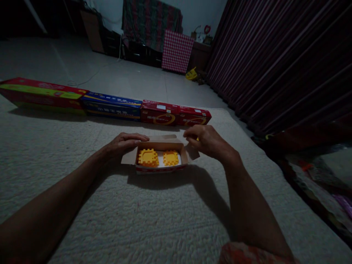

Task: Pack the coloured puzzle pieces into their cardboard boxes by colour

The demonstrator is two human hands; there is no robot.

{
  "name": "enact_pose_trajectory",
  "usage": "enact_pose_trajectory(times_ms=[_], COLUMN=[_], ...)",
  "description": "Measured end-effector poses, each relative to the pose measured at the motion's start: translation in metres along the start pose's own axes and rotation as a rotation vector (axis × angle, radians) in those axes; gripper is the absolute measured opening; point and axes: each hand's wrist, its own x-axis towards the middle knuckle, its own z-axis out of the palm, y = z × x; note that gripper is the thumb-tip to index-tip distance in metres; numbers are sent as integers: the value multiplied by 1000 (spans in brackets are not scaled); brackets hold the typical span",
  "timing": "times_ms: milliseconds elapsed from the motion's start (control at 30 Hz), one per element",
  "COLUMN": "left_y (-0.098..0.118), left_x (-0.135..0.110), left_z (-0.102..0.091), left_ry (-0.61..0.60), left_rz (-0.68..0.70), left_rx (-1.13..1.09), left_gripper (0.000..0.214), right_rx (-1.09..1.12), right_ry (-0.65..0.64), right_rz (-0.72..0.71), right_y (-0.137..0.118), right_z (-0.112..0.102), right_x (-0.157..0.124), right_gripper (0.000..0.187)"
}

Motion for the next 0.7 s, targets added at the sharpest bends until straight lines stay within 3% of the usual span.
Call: enact_pose_trajectory(times_ms=[100, 167, 267, 400, 500, 700], left_y=[-3, -7, -9, -3, 0, -3], left_x=[2, 2, 1, -2, -2, 1], left_z=[-3, -4, -2, 2, 2, -3], left_ry=[-14, -2, 2, 28, 24, -4], left_rz=[5, 18, 3, -7, -19, 5], left_rx=[17, 9, 16, -22, -8, 32], left_gripper=[26, 25, 24, 20, 22, 27], right_rx=[-11, -29, -32, -39, -26, -60], right_ry=[212, 180, 32, -44, -92, -25], right_rz=[132, 226, 224, 247, 271, 333], right_y=[46, 74, 100, 106, 104, 102], right_z=[12, 26, 47, 62, 64, 57], right_x=[-6, -10, -13, -8, -5, -7], right_gripper=[33, 41, 54, 62, 55, 48])
